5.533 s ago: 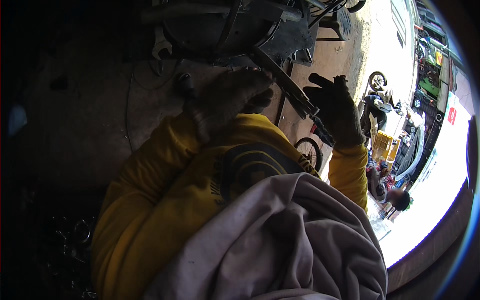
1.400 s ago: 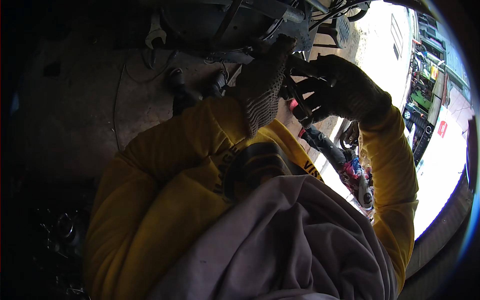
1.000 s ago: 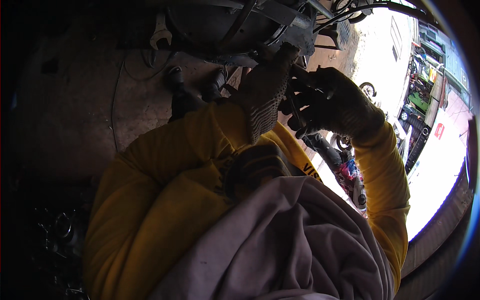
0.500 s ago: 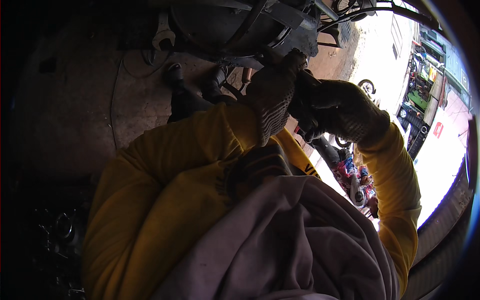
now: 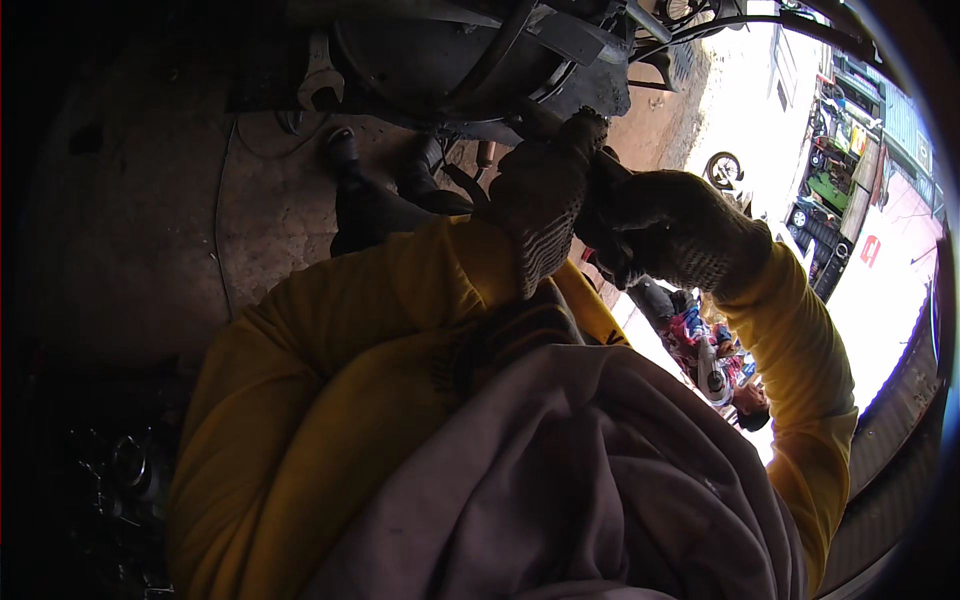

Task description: The person handles various metal tubes and components on a fabrication jig, using a wrench to tighten bolts, a hammer to adjust placement, and gloves to grip and position the heavy parts.

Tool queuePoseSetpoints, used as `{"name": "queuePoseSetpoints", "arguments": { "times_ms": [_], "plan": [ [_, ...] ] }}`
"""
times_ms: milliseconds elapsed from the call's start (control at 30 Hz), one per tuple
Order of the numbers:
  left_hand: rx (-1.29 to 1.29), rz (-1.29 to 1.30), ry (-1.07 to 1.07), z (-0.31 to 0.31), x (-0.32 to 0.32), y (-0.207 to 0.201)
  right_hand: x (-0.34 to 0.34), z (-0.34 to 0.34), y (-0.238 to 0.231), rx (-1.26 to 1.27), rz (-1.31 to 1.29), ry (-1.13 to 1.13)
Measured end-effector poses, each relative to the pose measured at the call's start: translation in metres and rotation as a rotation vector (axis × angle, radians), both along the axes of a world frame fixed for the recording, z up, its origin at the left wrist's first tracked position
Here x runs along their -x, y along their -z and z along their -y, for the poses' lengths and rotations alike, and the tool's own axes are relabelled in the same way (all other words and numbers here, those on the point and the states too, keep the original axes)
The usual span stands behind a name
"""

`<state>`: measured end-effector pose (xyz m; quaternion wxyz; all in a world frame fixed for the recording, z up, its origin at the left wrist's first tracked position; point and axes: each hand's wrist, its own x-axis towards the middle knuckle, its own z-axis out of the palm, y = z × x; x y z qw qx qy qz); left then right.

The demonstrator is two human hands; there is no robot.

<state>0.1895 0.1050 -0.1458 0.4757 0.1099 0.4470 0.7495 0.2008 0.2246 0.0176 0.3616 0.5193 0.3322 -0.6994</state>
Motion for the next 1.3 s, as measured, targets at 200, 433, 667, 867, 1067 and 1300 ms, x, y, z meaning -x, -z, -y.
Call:
{"name": "queuePoseSetpoints", "arguments": {
  "times_ms": [200,433,667,867,1067,1300],
  "plan": [
    [0.019,0.642,0.019,0.0,0.007,-0.016,0.018,0.015,-0.02,-0.239,0.097,-0.068],
    [0.02,0.775,0.039,0.0,0.009,-0.016,-0.012,0.035,-0.049,-1.036,-0.456,-1.128],
    [0.14,0.955,0.121,0.001,0.029,-0.044,-0.031,0.043,-0.035,-1.427,-0.683,-1.297],
    [0.136,0.862,0.157,0.001,0.031,-0.038,-0.022,0.061,-0.045,-1.349,-0.25,-0.849],
    [0.159,0.87,0.205,0.0,0.03,-0.042,-0.04,0.059,-0.043,-1.462,-0.45,-1.281],
    [0.14,0.805,0.145,-0.002,0.026,-0.03,-0.038,0.052,-0.04,-1.357,-0.329,-0.914]
  ]
}}
